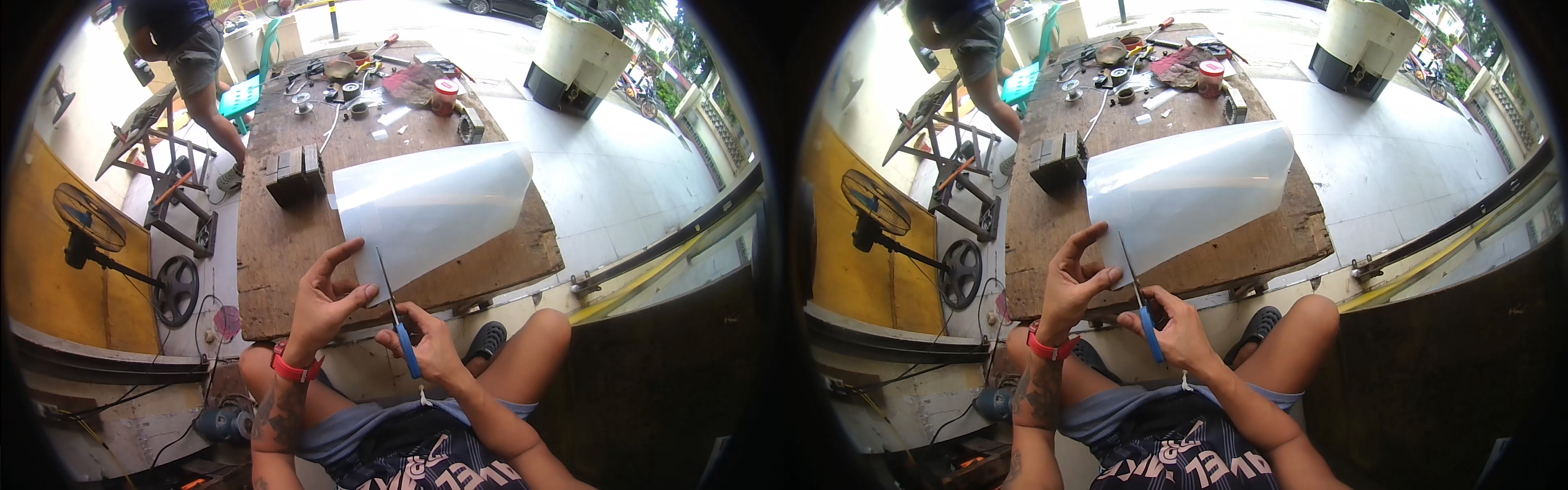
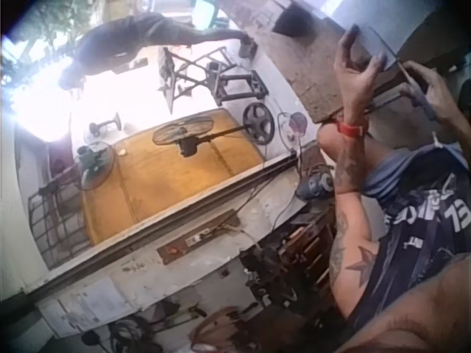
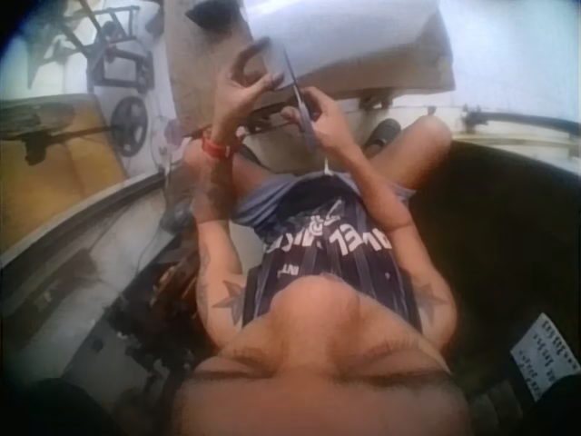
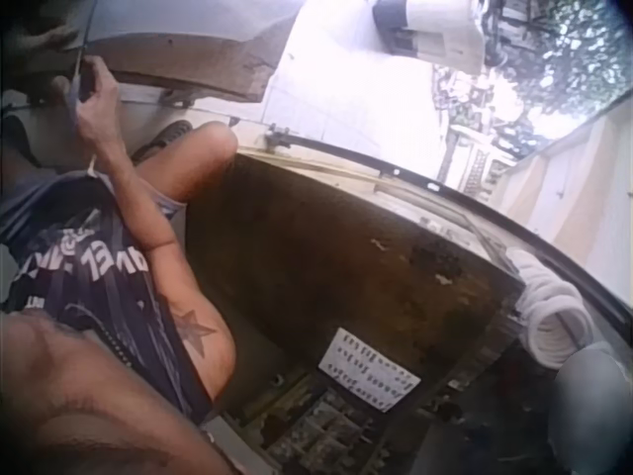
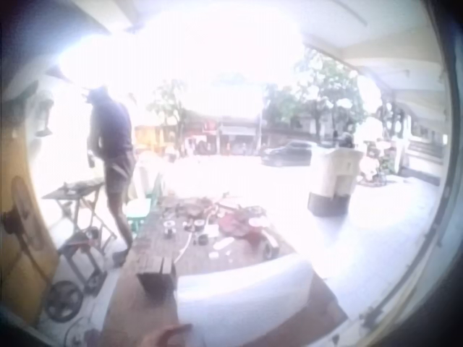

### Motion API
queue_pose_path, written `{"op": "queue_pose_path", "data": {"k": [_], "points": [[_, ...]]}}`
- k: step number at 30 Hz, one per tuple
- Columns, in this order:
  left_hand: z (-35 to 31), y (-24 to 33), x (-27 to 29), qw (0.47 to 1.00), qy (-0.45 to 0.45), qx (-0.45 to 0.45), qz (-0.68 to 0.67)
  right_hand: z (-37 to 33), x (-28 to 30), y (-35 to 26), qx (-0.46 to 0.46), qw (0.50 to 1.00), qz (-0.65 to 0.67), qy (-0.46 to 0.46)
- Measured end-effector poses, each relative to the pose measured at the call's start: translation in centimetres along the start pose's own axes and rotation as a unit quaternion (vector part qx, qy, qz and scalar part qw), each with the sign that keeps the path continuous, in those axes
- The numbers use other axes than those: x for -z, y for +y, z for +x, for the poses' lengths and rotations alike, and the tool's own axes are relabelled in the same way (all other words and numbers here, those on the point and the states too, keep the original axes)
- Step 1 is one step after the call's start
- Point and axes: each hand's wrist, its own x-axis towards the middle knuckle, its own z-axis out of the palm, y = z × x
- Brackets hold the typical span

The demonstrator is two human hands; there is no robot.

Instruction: The person cuts small rectangular pieces from a white sheet using scissors and inserts them into the slots of a motor stator. The person repeats this process, cutting and inserting multiple pieces into the stator.

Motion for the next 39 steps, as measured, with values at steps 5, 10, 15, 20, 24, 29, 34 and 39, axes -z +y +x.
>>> {"op": "queue_pose_path", "data": {"k": [5, 10, 15, 20, 24, 29, 34, 39], "points": [[-0.6, -0.4, 0.1, 1.0, 0.008, -0.004, -0.002, -0.2, 0.0, -0.3, -0.008, 1.0, 0.012, -0.021], [-0.7, -0.5, -0.1, 1.0, 0.019, -0.002, -0.009, -0.2, 0.1, -0.1, -0.014, 0.999, 0.007, -0.037], [-0.9, -0.3, -0.1, 1.0, 0.012, 0.013, -0.016, -0.3, -0.1, 0.2, -0.021, 0.998, 0.046, -0.034], [-0.7, 0.4, -0.5, 1.0, 0.01, 0.008, -0.027, -0.7, -0.1, 0.6, -0.029, 0.998, 0.042, -0.022], [1.8, 1.6, 0.3, 1.0, 0.022, 0.011, -0.002, -1.4, 0.1, 0.9, -0.023, 0.999, 0.027, -0.041], [1.8, 1.7, 0.6, 0.999, 0.002, -0.01, 0.033, -2.3, 0.1, 0.9, -0.01, 0.999, -0.015, -0.032], [-0.3, 0.8, 0.3, 1.0, 0.007, -0.003, 0.026, -2.4, 0.0, 0.5, -0.005, 1.0, -0.019, -0.006], [-0.7, 0.7, 0.5, 1.0, 0.011, -0.005, 0.02, -2.5, -0.3, 0.4, -0.001, 1.0, -0.014, -0.014]]}}
